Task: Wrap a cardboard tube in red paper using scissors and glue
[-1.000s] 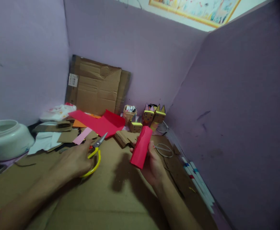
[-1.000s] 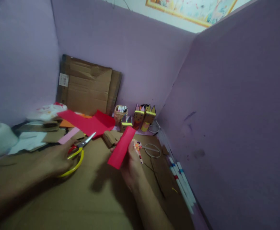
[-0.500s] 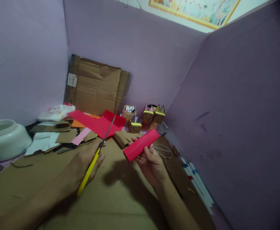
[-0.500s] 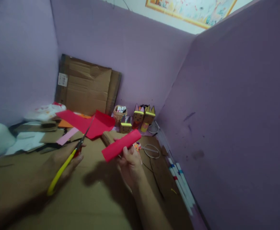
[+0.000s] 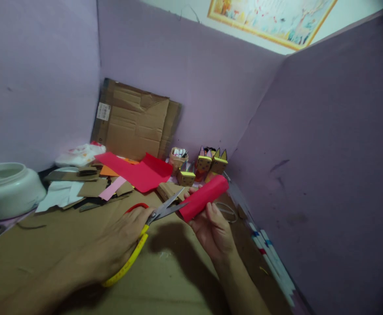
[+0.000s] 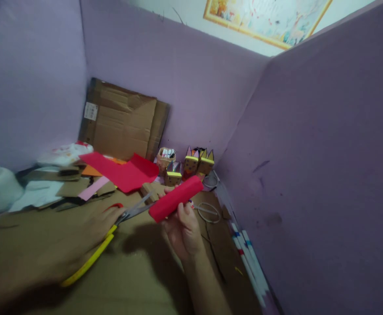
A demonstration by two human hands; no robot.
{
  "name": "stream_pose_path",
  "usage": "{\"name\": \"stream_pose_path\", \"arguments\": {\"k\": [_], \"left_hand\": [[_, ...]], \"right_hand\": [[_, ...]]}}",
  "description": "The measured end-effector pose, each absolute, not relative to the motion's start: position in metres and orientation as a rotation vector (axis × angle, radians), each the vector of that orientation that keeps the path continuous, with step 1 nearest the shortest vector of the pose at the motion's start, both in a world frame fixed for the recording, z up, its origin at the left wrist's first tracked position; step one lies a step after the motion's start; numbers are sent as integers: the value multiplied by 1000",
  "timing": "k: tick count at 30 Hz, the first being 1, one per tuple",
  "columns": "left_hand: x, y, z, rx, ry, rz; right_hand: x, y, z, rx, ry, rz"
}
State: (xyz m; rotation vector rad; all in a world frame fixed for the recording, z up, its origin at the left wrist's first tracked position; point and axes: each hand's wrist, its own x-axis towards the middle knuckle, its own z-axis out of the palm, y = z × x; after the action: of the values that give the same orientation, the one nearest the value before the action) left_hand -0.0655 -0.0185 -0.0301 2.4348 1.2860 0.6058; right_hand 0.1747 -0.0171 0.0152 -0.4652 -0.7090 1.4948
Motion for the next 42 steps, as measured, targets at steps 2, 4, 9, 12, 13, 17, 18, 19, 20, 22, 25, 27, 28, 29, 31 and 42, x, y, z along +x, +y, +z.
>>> {"name": "stream_pose_path", "arguments": {"k": [2,4,9,12,13,17,18,19,20,22,25,27,28,29,31,42], "left_hand": [[-62,-21,-24,2461,1280,554],[-58,-24,-16,2487,1293,515],[-50,-29,-4,2562,1271,535],[-47,-29,-4,2612,1336,518],[-47,-29,-5,2628,1351,525],[-45,-27,-8,2660,1355,579],[-45,-27,-9,2658,1360,580],[-44,-27,-10,2659,1358,578],[-44,-26,-11,2663,1360,581],[-44,-25,-13,2679,1351,587],[-43,-24,-14,2697,1338,582],[-43,-24,-14,2676,1347,562],[-43,-24,-14,2662,1355,551],[-43,-24,-15,2651,1365,539],[-43,-23,-15,2643,1384,507],[-41,-21,-11,2676,1439,478]], "right_hand": [[174,-17,15,-472,-715,1481],[173,-18,15,-465,-732,1471],[170,-19,14,-439,-733,1467],[169,-19,13,-443,-708,1469],[168,-19,13,-446,-708,1466],[165,-20,12,-466,-730,1452],[164,-20,12,-471,-735,1447],[164,-20,12,-474,-738,1443],[163,-20,12,-474,-739,1441],[162,-20,12,-471,-737,1440],[161,-21,13,-473,-729,1437],[161,-21,13,-474,-733,1435],[161,-21,13,-474,-736,1433],[161,-22,13,-473,-739,1432],[161,-22,12,-474,-743,1436],[159,-21,8,-478,-737,1423]]}}
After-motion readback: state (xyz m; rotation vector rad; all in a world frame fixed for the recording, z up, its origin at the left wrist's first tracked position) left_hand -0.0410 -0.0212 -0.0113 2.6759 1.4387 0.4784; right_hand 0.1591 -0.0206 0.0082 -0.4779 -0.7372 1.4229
